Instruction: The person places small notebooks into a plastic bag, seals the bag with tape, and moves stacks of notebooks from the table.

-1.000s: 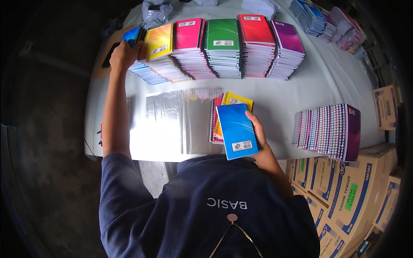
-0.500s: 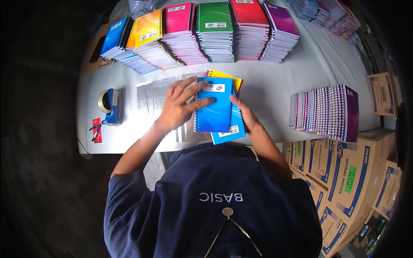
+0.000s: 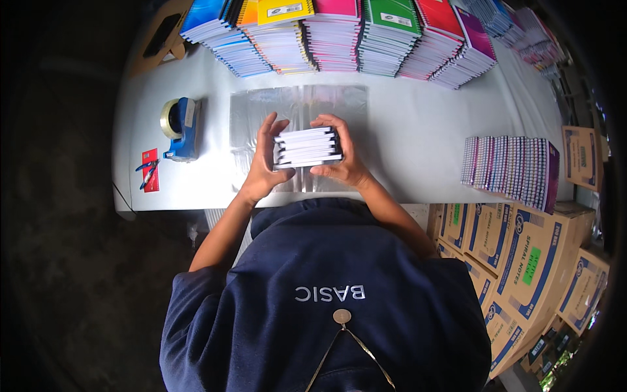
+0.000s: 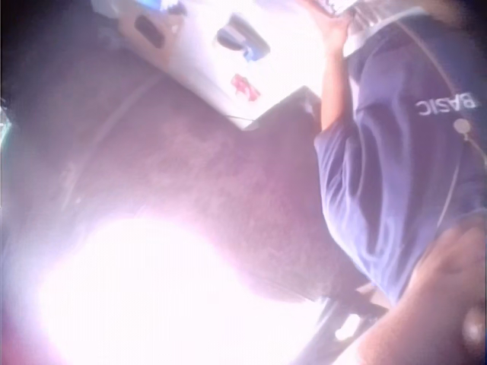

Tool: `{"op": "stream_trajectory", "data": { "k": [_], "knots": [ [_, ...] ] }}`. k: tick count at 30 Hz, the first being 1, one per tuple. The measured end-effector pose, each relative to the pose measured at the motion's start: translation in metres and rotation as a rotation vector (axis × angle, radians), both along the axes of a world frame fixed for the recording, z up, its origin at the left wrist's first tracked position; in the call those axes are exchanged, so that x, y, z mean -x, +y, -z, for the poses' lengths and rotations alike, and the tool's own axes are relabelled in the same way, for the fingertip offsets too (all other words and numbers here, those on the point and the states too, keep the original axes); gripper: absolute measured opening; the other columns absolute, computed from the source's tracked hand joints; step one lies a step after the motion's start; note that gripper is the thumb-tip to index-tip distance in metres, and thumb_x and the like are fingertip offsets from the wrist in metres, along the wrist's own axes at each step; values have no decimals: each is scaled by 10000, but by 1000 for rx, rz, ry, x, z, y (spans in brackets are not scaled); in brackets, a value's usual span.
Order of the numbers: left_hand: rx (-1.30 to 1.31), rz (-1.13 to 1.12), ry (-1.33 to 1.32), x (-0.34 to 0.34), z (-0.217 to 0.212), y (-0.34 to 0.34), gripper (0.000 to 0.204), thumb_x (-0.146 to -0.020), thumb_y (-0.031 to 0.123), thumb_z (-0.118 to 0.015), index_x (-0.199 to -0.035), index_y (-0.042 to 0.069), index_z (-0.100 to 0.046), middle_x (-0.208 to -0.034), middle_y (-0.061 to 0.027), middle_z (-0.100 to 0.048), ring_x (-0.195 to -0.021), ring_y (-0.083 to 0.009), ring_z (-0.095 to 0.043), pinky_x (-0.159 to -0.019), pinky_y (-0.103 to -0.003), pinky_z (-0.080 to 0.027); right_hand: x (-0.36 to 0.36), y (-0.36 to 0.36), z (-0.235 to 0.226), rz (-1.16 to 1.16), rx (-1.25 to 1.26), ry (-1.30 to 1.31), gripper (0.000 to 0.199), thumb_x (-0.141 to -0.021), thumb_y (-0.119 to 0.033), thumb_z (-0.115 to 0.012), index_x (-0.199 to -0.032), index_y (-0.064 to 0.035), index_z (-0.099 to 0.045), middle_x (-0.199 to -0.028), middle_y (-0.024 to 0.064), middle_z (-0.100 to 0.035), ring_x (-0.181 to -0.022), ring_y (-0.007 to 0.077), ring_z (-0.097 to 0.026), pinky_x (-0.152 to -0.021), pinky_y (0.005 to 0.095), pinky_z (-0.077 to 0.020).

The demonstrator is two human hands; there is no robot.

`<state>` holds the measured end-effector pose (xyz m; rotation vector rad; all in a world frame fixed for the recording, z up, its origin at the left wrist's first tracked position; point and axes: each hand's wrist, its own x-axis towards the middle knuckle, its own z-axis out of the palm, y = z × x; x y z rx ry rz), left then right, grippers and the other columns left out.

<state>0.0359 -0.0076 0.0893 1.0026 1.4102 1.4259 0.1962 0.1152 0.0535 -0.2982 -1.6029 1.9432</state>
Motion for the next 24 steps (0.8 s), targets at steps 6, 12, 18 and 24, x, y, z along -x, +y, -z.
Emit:
{"op": "stream_trajectory", "data": {
  "k": [6, 12, 18, 24],
  "knots": [
    [-83, -12, -17, 5, 23, 7, 1026, -580, 200, -695, -1453, 110, -162, -1321, -150, -371, -1195, -273, -420, -1007, -395, -355, 21, -1, 21, 198, -71, -25, 1043, -515, -454, -871, -1302, 5, -364, -1170, 121, -511, -1080, 210, -508, -943, 340, -406],
    [-41, -22, 91, 3, 33, 20, 825, -636, 49, -649, -1355, 66, -244, -1247, -148, -400, -1177, -255, -427, -1005, -365, -346, 34, -9, 23, 388, -52, -19, 1060, -470, -479, -892, -1275, -33, -367, -1143, 86, -488, -1069, 187, -488, -933, 325, -406],
    [-120, 44, 170, 10, 34, 25, 784, -642, 90, -750, -1284, 52, -303, -1138, -142, -495, -1114, -241, -500, -929, -359, -431, 35, -8, 24, 355, -39, 14, 1071, -469, -548, -866, -1255, -21, -364, -1172, 112, -495, -1097, 206, -483, -956, 350, -398],
    [-25, 166, 528, 23, 73, 20, 861, -617, 188, -830, -1283, 27, -310, -1200, -185, -496, -1117, -330, -522, -954, -393, -424, 27, -8, 50, 336, -182, -89, 937, -533, -441, -871, -1235, -32, -405, -1139, 97, -525, -1043, 218, -520, -920, 364, -420]
  ]
}}
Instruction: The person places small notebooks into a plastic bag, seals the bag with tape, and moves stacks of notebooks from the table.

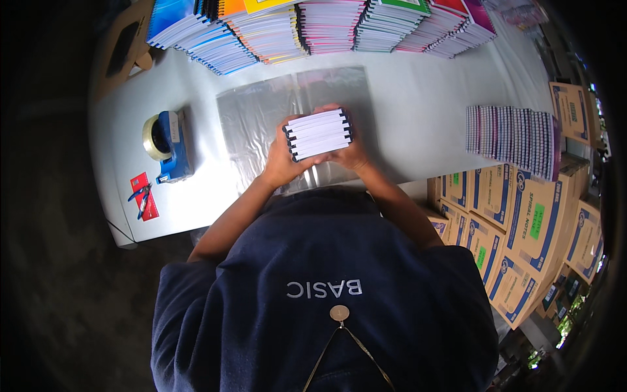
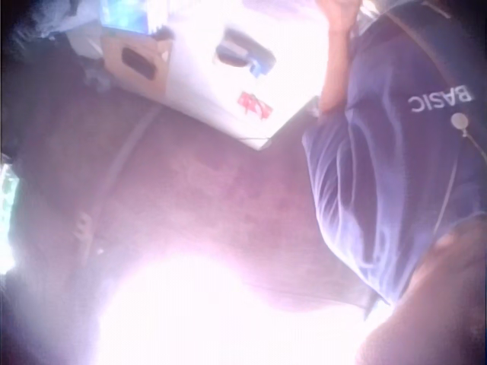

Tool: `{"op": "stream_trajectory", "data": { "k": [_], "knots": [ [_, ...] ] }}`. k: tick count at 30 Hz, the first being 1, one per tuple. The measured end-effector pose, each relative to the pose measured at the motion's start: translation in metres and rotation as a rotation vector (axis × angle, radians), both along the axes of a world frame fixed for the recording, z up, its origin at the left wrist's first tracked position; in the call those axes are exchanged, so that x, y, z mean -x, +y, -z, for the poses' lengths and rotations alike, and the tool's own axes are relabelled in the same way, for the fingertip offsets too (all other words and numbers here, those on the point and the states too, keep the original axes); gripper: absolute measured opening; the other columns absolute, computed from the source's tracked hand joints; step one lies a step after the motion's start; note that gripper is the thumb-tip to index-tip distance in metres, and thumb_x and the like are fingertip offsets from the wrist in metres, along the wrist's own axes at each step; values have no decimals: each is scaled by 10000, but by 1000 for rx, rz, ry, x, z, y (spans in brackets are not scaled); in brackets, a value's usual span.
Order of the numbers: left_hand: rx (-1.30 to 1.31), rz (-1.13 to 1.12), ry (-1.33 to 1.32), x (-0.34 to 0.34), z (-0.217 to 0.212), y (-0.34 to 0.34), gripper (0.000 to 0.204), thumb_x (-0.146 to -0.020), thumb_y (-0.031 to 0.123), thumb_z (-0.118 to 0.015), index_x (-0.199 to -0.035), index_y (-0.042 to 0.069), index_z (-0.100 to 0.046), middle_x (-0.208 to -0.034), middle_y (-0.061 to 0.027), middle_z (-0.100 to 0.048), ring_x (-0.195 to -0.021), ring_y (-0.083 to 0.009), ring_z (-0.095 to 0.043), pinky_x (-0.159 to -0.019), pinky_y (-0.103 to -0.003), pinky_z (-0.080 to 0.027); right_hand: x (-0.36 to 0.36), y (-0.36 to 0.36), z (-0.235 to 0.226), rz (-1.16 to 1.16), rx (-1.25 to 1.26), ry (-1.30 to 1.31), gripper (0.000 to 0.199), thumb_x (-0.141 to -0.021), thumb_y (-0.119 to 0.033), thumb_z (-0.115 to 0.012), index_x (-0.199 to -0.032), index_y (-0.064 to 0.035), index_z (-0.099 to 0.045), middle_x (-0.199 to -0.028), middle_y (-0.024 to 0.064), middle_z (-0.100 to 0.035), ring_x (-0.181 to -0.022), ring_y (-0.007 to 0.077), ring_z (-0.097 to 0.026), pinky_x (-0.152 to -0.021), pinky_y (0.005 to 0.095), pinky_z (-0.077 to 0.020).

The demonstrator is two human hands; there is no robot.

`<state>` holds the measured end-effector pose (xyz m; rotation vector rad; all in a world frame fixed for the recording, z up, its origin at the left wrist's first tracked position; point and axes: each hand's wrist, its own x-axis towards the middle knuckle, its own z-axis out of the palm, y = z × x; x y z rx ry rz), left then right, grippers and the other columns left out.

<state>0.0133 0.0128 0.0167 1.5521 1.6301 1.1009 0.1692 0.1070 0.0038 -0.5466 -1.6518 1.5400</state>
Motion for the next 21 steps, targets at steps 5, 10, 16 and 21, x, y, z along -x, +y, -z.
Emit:
{"op": "stream_trajectory", "data": {
  "k": [5, 10, 16, 21],
  "knots": [
    [-1, 61, 199, 12, 2, -7, 684, -673, 78, -739, -1252, 36, -378, -1209, -179, -512, -1099, -386, -514, -943, -403, -426, -17, 3, 35, 46, -466, -319, 619, -681, -220, -790, -1182, -44, -472, -1106, 139, -561, -1043, 292, -548, -903, 378, -436],
    [82, -40, 145, 15, 14, -27, 540, -731, 4, -612, -1239, 65, -443, -1193, -160, -542, -1147, -347, -479, -974, -413, -375, -14, -16, 14, 15, -210, -382, 405, -752, -112, -663, -1123, -37, -518, -1078, 137, -577, -1001, 317, -566, -855, 413, -457],
    [-26, -49, 306, 12, 3, -31, 543, -731, 81, -673, -1227, 53, -454, -1194, -146, -510, -1116, -318, -475, -965, -415, -328, -15, -11, 22, -31, -356, -524, 518, -730, -240, -724, -1146, -13, -512, -1100, 150, -566, -1050, 322, -534, -916, 415, -398],
    [317, -154, -508, 12, -47, -27, 758, -647, 330, -847, -1157, -85, -469, -1079, -167, -611, -990, -232, -596, -868, -330, -480, -5, -14, -50, -30, -104, -590, 737, -731, -530, -699, -1134, 57, -508, -981, 253, -616, -932, 415, -595, -802, 444, -469]
  ]
}}
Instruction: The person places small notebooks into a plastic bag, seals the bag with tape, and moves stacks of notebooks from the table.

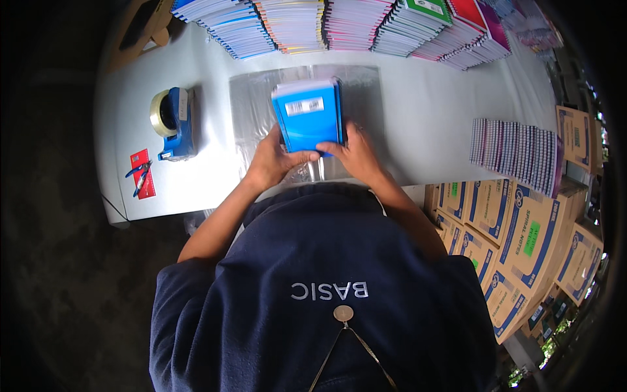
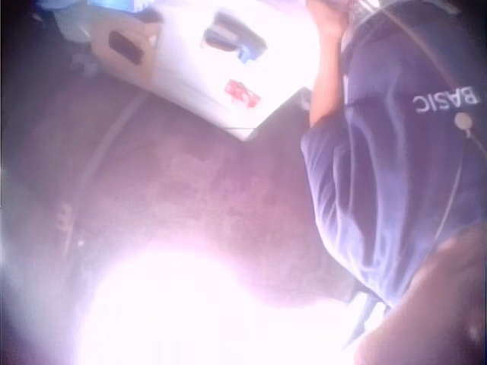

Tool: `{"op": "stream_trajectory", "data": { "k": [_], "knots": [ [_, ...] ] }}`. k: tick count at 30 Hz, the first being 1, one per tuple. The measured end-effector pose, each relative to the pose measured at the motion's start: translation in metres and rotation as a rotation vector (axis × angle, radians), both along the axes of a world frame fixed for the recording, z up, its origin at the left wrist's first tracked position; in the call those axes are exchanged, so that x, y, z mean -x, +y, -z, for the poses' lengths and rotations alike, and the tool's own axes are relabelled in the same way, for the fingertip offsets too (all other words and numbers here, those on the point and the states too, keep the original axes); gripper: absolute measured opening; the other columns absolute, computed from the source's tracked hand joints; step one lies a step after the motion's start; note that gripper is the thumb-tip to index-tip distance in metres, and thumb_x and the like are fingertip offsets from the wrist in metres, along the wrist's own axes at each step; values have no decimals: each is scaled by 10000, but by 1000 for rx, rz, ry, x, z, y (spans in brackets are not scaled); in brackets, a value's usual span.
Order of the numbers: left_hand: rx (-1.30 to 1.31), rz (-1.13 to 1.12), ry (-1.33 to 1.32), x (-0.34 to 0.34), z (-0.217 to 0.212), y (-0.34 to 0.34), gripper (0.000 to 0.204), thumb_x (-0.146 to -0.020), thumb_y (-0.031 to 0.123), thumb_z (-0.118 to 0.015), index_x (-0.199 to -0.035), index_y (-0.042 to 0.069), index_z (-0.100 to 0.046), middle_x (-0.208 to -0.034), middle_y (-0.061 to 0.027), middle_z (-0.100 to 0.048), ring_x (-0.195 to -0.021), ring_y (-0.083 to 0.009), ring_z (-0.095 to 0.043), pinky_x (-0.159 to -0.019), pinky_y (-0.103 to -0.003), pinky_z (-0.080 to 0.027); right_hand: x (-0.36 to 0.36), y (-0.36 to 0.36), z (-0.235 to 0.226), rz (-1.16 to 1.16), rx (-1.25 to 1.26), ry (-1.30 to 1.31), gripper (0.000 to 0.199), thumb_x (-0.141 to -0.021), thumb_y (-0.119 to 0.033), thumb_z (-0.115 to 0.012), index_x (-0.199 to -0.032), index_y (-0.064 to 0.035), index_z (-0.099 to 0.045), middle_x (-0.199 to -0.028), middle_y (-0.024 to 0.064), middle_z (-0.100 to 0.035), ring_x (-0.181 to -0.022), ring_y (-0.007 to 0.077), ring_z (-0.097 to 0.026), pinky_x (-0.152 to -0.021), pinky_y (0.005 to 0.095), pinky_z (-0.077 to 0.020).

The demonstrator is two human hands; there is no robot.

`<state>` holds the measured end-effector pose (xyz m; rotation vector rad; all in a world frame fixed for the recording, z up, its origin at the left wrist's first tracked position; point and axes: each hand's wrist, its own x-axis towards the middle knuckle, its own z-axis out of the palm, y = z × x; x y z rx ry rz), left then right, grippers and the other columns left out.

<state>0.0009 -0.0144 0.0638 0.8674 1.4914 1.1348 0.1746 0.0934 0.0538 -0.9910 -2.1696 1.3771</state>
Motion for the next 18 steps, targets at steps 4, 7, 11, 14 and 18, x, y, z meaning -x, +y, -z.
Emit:
{"op": "stream_trajectory", "data": {
  "k": [4, 7, 11, 14, 18],
  "knots": [
    [343, 76, -85, 14, 7, 17, 714, -670, 390, -824, -1068, -127, -533, -1023, -194, -632, -965, -217, -607, -854, -317, -483, 10, 7, 18, 52, 207, -364, 777, -802, -673, -510, -999, 76, -577, -884, 270, -635, -832, 432, -620, -744, 453, -485],
    [323, 170, 26, 20, 9, 18, 772, -693, 558, -738, -1071, -95, -575, -1009, -212, -644, -958, -260, -628, -846, -339, -487, 16, 11, 1, 0, 153, -509, 776, -851, -647, -453, -1012, 100, -586, -890, 292, -624, -876, 384, -626, -776, 415, -478],
    [549, 460, 518, 27, -25, 31, 830, -732, 689, -596, -1120, -44, -585, -1020, -229, -643, -967, -329, -626, -866, -393, -475, 24, 15, -40, -181, 174, -792, 776, -867, -619, -451, -1124, 106, -548, -967, 299, -616, -960, 391, -607, -825, 406, -473],
    [582, 176, 719, 25, -38, 34, 803, -857, 654, -431, -1330, 5, -410, -1182, -268, -561, -1140, -355, -535, -961, -405, -411, 21, 12, -24, -17, -35, -733, 759, -903, -569, -436, -1283, 88, -441, -1172, 286, -555, -1098, 355, -557, -918, 380, -434],
    [-13, -236, -39, 10, 12, 31, 710, -956, 369, -398, -1458, 13, -45, -1493, -230, -169, -1385, -287, -193, -1108, -335, -190, 29, 1, 19, 242, 294, 284, 653, -960, -407, -441, -1415, 22, -254, -1255, 208, -512, -1119, 245, -526, -958, 302, -386]
  ]
}}
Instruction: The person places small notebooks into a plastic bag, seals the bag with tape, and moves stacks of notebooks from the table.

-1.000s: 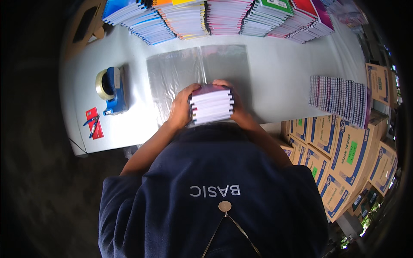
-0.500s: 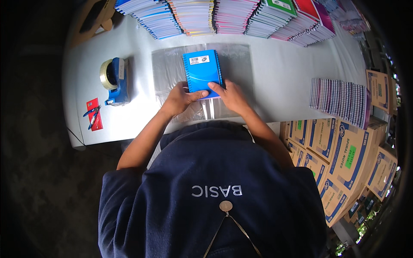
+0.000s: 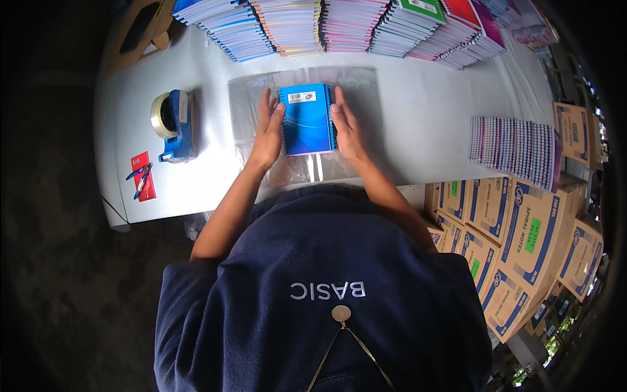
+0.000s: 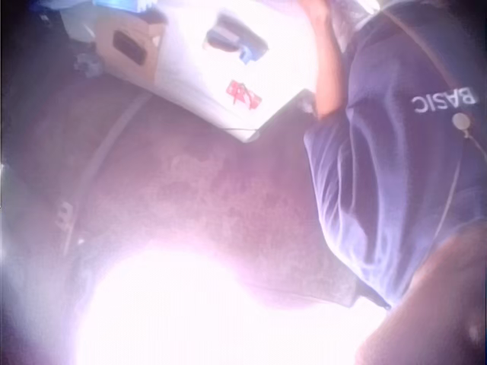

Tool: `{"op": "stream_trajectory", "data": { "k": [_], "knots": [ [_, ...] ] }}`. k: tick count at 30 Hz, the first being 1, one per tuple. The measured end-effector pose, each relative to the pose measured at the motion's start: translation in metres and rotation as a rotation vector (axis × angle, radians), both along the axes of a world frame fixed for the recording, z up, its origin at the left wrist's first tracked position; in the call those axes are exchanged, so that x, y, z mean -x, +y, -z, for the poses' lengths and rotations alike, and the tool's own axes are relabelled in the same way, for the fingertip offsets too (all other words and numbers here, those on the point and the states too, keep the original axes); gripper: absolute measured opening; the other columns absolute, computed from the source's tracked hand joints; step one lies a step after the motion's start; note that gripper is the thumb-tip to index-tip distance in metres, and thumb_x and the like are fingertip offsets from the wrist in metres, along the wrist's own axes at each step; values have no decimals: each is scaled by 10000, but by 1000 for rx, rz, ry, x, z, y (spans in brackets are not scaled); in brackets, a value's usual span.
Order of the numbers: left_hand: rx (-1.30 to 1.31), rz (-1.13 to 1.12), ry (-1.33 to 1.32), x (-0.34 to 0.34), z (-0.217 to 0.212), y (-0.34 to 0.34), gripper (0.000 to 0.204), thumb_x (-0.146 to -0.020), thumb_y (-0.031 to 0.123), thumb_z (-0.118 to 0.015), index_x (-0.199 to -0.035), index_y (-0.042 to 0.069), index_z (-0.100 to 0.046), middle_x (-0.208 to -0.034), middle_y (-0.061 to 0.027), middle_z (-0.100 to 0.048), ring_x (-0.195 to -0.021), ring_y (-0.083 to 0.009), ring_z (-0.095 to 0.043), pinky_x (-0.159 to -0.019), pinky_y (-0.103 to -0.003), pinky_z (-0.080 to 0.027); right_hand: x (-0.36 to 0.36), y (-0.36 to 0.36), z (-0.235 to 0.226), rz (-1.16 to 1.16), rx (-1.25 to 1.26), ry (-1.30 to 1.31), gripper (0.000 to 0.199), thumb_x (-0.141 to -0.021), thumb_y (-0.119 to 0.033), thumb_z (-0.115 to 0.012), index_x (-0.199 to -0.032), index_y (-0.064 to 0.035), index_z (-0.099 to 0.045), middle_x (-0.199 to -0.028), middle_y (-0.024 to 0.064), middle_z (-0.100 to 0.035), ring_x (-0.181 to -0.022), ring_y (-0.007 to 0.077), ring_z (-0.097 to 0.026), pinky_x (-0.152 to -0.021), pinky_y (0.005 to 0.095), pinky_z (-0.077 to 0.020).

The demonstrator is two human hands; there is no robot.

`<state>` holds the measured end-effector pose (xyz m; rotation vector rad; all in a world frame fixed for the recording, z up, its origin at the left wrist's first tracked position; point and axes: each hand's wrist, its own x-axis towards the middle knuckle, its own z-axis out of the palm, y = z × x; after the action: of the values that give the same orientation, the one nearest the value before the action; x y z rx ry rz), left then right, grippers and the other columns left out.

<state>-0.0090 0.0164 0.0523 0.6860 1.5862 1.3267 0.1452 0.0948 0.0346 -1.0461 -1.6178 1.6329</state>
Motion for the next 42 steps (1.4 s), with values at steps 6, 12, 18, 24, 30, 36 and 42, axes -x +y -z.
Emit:
{"op": "stream_trajectory", "data": {
  "k": [6, 12, 18, 24, 30, 36, 42],
  "knots": [
    [-93, -46, -75, -25, 9, -1, 670, -937, 295, -380, -1458, 11, -67, -1489, -237, -180, -1377, -296, -215, -1104, -335, -202, 2, -5, 32, -82, 20, 119, 570, -990, -243, -418, -1459, -30, -175, -1470, 129, -288, -1337, 184, -265, -1086, 291, -206],
    [-110, -34, -43, -26, 11, -2, 640, -919, 221, -361, -1459, 10, -90, -1486, -245, -191, -1370, -304, -237, -1099, -336, -213, 2, -7, 41, -83, -36, 148, 563, -990, -231, -411, -1459, -28, -173, -1482, 134, -263, -1358, 192, -231, -1099, 295, -178],
    [-103, -27, 45, -25, 16, -1, 620, -901, 147, -343, -1459, 8, -113, -1482, -253, -202, -1362, -312, -259, -1095, -336, -224, 4, -8, 38, -22, -88, 148, 569, -989, -257, -399, -1451, -12, -177, -1466, 185, -290, -1369, 261, -247, -1102, 327, -194],
    [176, -145, 1077, 18, 42, -31, 494, -975, 302, -369, -1364, -3, -368, -1449, -308, -204, -1353, -477, -147, -1100, -528, -127, -36, 15, 31, 221, -596, -735, 463, -936, -209, -444, -1344, 8, -410, -1438, 227, -317, -1371, 378, -212, -1113, 526, -58],
    [467, -97, 1279, 13, 76, -51, 602, -951, 439, -384, -1387, 27, -331, -1478, -296, -101, -1377, -464, -17, -1093, -569, -63, -55, 14, 48, 197, -687, -932, 400, -935, -205, -438, -1283, -17, -495, -1443, 182, -333, -1379, 352, -204, -1115, 528, -62],
    [460, -217, 1380, 12, 81, -42, 546, -920, 358, -452, -1398, 115, -349, -1495, -247, -121, -1379, -461, -51, -1089, -578, -96, -46, 14, 58, 391, -925, -961, 293, -913, -134, -485, -1163, -8, -574, -1277, 149, -538, -1298, 340, -368, -1110, 486, -172],
    [395, -115, 1420, 11, 63, -40, 469, -864, 226, -568, -1324, 264, -484, -1493, -208, -166, -1381, -434, -89, -1090, -559, -130, -55, 16, 51, 94, -587, -493, 348, -923, -160, -459, -1229, -6, -525, -1330, 160, -488, -1310, 335, -352, -1110, 485, -173]
  ]
}}
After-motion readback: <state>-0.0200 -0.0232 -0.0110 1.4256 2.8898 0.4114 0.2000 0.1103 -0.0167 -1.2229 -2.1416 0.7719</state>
